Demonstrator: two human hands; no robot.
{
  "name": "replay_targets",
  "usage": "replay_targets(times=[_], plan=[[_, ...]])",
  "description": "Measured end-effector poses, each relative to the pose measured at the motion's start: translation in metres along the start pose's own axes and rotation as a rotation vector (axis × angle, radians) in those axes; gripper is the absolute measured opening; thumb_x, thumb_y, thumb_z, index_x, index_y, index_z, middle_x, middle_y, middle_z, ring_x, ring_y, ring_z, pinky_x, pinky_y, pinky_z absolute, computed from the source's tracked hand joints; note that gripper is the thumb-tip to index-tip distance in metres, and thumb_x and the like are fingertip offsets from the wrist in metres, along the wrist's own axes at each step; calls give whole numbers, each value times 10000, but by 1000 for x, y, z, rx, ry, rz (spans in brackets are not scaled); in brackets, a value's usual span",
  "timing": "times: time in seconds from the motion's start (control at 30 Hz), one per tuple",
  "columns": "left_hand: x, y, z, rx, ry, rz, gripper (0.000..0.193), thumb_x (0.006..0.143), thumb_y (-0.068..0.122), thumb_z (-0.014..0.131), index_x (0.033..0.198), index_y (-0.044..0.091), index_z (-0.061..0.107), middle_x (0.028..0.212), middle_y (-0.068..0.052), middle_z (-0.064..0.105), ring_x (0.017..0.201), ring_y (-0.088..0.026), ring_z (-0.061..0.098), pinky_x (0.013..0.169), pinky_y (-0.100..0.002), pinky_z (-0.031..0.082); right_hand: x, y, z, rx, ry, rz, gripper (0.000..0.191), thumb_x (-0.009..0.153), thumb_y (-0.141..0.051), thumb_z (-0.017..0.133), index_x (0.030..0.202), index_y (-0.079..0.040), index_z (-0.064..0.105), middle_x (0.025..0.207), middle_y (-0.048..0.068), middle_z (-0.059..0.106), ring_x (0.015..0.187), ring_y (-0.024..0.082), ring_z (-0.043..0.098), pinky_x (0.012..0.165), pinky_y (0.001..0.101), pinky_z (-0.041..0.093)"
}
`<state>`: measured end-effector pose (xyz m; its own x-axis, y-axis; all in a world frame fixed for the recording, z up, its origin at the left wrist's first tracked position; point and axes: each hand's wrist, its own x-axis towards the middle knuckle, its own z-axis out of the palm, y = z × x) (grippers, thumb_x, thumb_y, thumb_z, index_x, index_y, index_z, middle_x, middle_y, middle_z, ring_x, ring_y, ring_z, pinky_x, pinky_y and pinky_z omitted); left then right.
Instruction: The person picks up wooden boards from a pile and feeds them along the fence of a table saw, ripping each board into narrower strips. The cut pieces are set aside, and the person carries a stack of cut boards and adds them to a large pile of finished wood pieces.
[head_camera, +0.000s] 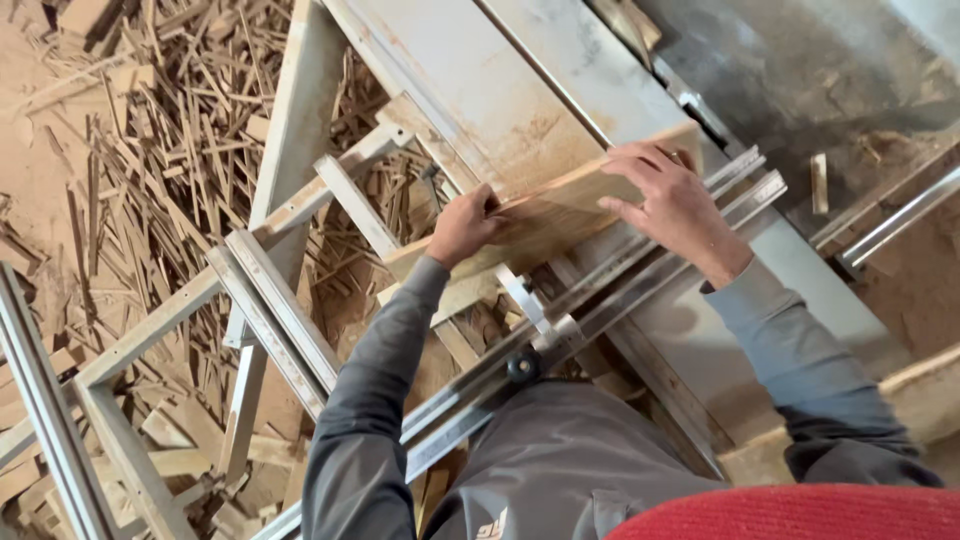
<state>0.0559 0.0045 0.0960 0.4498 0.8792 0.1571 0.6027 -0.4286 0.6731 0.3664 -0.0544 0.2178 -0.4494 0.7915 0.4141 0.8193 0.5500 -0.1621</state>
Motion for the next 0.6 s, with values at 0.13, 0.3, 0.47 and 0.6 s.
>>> replay_targets(times=[0.13, 0.3, 0.47, 0.6], plan=[[31, 78, -57, 167, 82, 192, 200, 959, 231, 705, 981, 86, 568, 825, -109, 643, 717, -307, 648, 636, -437, 506, 26, 13, -67, -652, 0, -280, 854, 610, -700, 688, 1277, -168, 640, 1242, 70, 747, 1153, 187, 697, 966, 423, 573], [71, 202, -76, 117, 308, 690, 197, 1062, 184, 690, 1197, 75, 596, 1185, -88, 698, 1082, -213, 700, 937, -404, 560, -16, 52, -160, -578, -124, -44, 460, 929, -537, 799, 1172, -159, 702, 979, 49, 736, 852, 204, 720, 719, 359, 535], [5, 195, -101, 17, 383, 563, 477, 983, 168, 775, 1400, 92, 557, 1451, -133, 526, 1398, -308, 500, 1165, -490, 440, -100, 156, -201, -564, -162, 255, 517, 957, -558, 771, 1196, -106, 695, 974, 98, 730, 833, 222, 710, 746, 364, 546], [-61, 144, -81, -113, 429, 202, 535, 921, 91, 785, 1383, 22, 525, 1328, -209, 558, 1276, -378, 537, 1080, -473, 461, -170, 266, -176, -498, -173, 422, 566, 979, -575, 749, 1215, -64, 689, 970, 138, 725, 818, 237, 702, 767, 368, 554]])
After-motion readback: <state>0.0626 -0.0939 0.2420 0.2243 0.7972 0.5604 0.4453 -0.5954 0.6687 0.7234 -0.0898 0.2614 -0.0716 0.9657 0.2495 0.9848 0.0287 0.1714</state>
